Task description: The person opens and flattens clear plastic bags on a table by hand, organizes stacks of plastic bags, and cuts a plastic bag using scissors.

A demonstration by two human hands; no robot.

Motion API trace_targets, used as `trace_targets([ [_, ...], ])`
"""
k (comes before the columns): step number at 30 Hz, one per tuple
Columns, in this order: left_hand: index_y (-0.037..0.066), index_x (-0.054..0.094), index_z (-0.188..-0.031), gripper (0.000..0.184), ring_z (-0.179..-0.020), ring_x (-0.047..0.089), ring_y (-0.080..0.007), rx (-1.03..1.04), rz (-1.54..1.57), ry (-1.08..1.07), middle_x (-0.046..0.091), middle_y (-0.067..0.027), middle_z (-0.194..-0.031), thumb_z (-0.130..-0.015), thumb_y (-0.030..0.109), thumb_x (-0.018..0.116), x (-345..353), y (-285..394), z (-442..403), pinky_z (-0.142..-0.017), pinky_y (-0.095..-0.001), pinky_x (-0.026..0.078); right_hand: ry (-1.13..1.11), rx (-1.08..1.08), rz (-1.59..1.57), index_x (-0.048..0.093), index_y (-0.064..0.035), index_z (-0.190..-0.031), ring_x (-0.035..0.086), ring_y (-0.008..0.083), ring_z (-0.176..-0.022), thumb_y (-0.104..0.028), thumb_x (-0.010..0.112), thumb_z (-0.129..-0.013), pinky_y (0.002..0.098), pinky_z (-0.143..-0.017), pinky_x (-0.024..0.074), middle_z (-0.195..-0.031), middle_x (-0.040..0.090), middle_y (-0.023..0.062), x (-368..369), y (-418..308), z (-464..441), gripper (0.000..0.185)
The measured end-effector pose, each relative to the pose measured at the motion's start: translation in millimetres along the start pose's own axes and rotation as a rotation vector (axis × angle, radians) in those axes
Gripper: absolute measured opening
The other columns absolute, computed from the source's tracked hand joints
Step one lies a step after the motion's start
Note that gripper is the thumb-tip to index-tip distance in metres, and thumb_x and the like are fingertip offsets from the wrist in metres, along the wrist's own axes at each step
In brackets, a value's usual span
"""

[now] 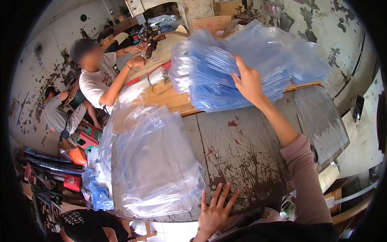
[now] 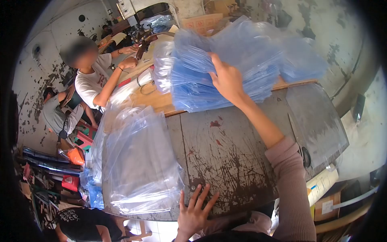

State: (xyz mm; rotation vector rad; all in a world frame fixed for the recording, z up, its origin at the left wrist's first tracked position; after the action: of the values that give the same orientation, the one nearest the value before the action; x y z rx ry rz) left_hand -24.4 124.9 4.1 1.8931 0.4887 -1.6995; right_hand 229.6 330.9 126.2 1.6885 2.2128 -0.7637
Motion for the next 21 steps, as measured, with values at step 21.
trace_targets([
  [21, -0.005, 0.047, -0.113, 0.039, -0.090, 0.060, -0.0261, -0.881, 2.124, 0.321, 0.058, -0.0157, -0.104, -0.082, 0.016, 0.059, 11.2, -39.5, -13.8, -0.074, -0.0368, 0.052, -0.556, -0.648, -0.012, 0.044, -0.0211, -0.123, 0.055, 0.0297, -0.108, -0.031, 0.047, -0.089, 0.0358, -0.085, 0.0491, -0.124, 0.050, 0.0119, -168.1, -149.4, 232.2, 0.035],
])
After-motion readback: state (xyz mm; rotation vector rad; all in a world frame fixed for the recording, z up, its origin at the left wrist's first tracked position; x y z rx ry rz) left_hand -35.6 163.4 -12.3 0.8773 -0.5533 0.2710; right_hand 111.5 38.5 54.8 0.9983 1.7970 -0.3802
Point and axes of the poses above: each hand's wrist, its own z-axis away from the middle knuckle, its own x-axis out of the palm, y = z × x, the point moved 6 cm from there along -z, towards the middle knuckle
